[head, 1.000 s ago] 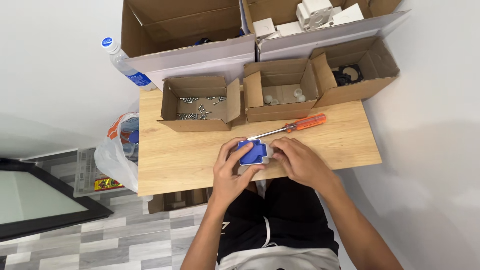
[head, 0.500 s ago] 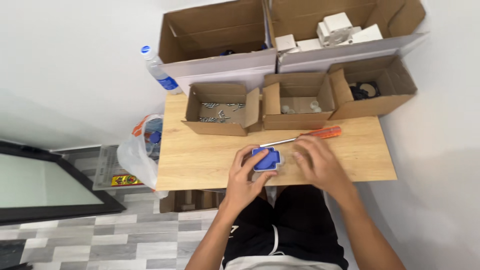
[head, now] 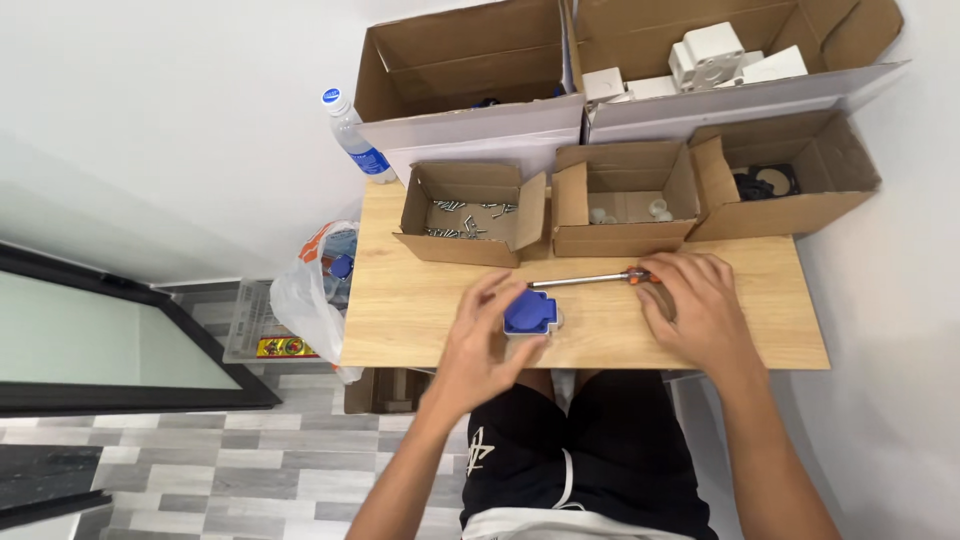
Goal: The person assembles a small blue electrical component by attaching a white plastic base and securing it with screws. They use a screwdriver to tighten multiple screws into the blue component while working at a wooden table with several cardboard boxes containing hardware.
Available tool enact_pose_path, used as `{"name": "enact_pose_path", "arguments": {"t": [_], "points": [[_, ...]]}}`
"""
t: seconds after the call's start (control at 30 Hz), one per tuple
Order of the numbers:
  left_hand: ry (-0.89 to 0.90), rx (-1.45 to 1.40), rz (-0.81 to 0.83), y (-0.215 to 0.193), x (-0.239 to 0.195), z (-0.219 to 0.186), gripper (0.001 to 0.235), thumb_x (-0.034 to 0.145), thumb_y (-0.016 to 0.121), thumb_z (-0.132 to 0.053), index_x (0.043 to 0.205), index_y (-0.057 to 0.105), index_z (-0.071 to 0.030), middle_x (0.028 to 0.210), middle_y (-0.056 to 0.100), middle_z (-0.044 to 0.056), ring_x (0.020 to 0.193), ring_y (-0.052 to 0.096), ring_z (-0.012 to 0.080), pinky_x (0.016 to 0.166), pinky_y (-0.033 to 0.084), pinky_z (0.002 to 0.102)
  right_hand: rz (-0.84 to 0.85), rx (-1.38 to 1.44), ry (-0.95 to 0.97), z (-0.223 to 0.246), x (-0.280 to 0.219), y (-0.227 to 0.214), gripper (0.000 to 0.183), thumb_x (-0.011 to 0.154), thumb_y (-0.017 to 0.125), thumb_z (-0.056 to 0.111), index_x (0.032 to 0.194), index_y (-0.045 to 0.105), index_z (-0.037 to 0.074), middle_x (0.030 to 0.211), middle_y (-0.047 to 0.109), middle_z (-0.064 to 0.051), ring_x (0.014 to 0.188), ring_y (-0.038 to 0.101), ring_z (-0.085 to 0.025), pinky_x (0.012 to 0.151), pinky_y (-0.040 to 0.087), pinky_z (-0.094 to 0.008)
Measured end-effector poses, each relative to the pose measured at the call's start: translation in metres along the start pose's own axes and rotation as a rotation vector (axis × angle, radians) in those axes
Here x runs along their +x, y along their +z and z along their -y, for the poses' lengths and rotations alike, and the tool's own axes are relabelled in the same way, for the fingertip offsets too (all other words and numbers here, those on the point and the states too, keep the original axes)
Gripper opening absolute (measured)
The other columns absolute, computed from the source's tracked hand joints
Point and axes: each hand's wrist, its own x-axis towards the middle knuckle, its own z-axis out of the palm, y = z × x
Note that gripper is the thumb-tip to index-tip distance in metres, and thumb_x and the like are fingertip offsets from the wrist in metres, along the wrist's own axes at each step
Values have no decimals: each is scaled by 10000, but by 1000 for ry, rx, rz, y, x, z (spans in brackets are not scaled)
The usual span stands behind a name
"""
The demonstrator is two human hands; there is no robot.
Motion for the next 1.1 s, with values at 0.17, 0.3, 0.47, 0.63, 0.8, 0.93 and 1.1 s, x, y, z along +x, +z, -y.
{"name": "enact_pose_path", "arguments": {"t": [0.17, 0.3, 0.47, 0.63, 0.8, 0.93, 1.1], "points": [[92, 229, -128, -23, 19, 40, 565, 878, 823, -230, 1400, 621, -150, 1408, 560, 165, 1370, 534, 393, 1138, 471, 547, 4, -90, 23, -9, -8, 7, 354, 939, 721, 371, 1272, 731, 249, 1214, 712, 63, 1200, 671, -167, 1130, 416, -391], [120, 560, -227, -38, 28, 63, 485, 1004, 687, -392, 1428, 614, -167, 1424, 581, 77, 1439, 477, 326, 1175, 362, 523, 47, -55, 68, -14, -12, 9, 315, 957, 714, 329, 1261, 753, 256, 1168, 738, 59, 1188, 687, -174, 1120, 438, -395], [99, 590, -243, -30, 9, 86, 465, 982, 705, -337, 1409, 631, -170, 1366, 602, 81, 1416, 477, 332, 1154, 365, 527, 27, 143, 102, -8, -10, -12, 271, 953, 748, 290, 1215, 771, 225, 1115, 765, 14, 1115, 721, -232, 1051, 494, -408], [151, 554, -319, -25, -4, 85, 493, 950, 753, -219, 1398, 565, -138, 1418, 581, 108, 1408, 482, 311, 1171, 399, 471, 39, 347, 72, 17, 1, -50, 203, 918, 788, 134, 1103, 755, 57, 1127, 761, -55, 1041, 696, -203, 1001, 538, -330], [202, 568, -382, -30, -2, 76, 407, 950, 782, -51, 1324, 634, -115, 1342, 621, 112, 1351, 532, 345, 1097, 453, 455, -46, 505, 239, 37, 9, -90, 239, 858, 840, 15, 1075, 742, -1, 1121, 758, -115, 1021, 724, -173, 956, 610, -258], [193, 582, -382, -29, -3, 82, 367, 963, 769, -63, 1303, 645, -122, 1345, 621, 113, 1353, 533, 343, 1057, 466, 436, -194, 349, 310, -6, -27, -82, 447, 888, 964, 40, 1246, 724, -78, 1225, 728, -191, 1063, 682, -217, 1035, 543, -308], [174, 568, -354, -29, -7, 91, 444, 940, 786, -101, 1347, 613, -143, 1379, 600, 107, 1371, 505, 319, 1100, 445, 437, -441, 917, 426, -48, -36, -63, 384, 1137, 628, 378, 1313, 637, 37, 1425, 655, -127, 945, 713, -315, 691, 619, -289]]}}
